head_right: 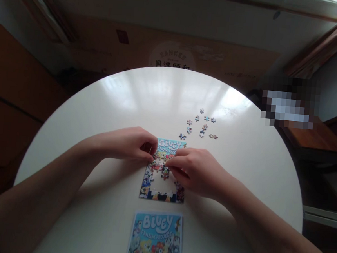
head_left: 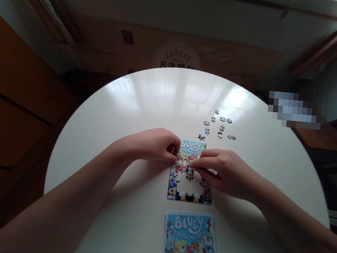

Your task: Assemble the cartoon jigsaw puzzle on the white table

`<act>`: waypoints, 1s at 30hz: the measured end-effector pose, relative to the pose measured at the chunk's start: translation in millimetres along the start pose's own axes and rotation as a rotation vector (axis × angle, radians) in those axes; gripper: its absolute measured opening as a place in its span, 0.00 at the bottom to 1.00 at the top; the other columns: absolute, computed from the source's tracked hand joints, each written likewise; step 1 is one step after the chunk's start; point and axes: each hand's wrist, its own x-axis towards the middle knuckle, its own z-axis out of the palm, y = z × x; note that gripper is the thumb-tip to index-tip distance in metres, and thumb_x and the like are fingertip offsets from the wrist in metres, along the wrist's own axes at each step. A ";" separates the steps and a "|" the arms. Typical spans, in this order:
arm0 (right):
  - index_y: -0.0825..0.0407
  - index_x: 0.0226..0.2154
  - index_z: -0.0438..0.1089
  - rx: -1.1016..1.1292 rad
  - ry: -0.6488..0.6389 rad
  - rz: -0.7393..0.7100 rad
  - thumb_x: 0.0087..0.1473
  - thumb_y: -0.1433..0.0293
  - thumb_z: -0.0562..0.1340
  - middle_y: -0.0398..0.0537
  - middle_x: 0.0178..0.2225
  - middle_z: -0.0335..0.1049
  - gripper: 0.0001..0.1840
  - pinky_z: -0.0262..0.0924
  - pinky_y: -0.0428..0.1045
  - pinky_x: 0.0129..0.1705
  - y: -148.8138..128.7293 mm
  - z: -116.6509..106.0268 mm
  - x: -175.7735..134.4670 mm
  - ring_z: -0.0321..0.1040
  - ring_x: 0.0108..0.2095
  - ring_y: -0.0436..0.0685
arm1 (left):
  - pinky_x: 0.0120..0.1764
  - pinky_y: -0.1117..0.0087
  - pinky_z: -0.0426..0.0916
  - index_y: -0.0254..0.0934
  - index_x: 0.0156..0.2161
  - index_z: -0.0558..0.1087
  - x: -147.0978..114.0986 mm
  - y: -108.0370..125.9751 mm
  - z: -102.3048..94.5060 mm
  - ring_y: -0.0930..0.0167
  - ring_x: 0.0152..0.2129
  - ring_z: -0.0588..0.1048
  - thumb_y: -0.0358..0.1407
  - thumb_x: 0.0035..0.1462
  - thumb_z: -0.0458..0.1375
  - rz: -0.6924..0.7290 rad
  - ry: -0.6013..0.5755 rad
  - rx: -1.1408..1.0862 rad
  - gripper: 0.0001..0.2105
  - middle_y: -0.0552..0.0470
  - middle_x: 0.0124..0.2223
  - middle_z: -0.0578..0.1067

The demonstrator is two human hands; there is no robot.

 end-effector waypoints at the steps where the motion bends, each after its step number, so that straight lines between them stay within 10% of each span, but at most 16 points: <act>1: 0.48 0.41 0.79 -0.006 -0.012 -0.002 0.61 0.72 0.60 0.46 0.33 0.77 0.12 0.56 0.48 0.31 0.7 -0.2 0.4 0.69 0.31 0.52 | 0.29 0.71 0.58 0.39 0.35 0.78 0.0 -0.2 -0.4 0.72 0.27 0.72 0.38 0.52 0.63 0.004 -0.001 0.001 0.06 0.53 0.33 0.78; 24: 0.49 0.38 0.80 -0.003 -0.132 -0.019 0.59 0.72 0.61 0.46 0.32 0.77 0.11 0.57 0.48 0.30 19.6 -20.5 -4.4 0.69 0.28 0.50 | 0.25 0.71 0.54 0.38 0.27 0.64 -1.6 -7.6 -4.3 0.74 0.23 0.63 0.35 0.48 0.60 0.069 -0.003 -0.020 0.08 0.56 0.26 0.67; 30: 0.50 0.38 0.80 -0.017 0.059 -0.002 0.61 0.71 0.59 0.47 0.33 0.78 0.12 0.60 0.48 0.30 28.9 -22.7 -6.8 0.70 0.28 0.50 | 0.26 0.70 0.54 0.39 0.26 0.62 -2.1 -11.7 -7.8 0.74 0.23 0.61 0.39 0.50 0.62 0.063 -0.017 -0.090 0.12 0.57 0.25 0.64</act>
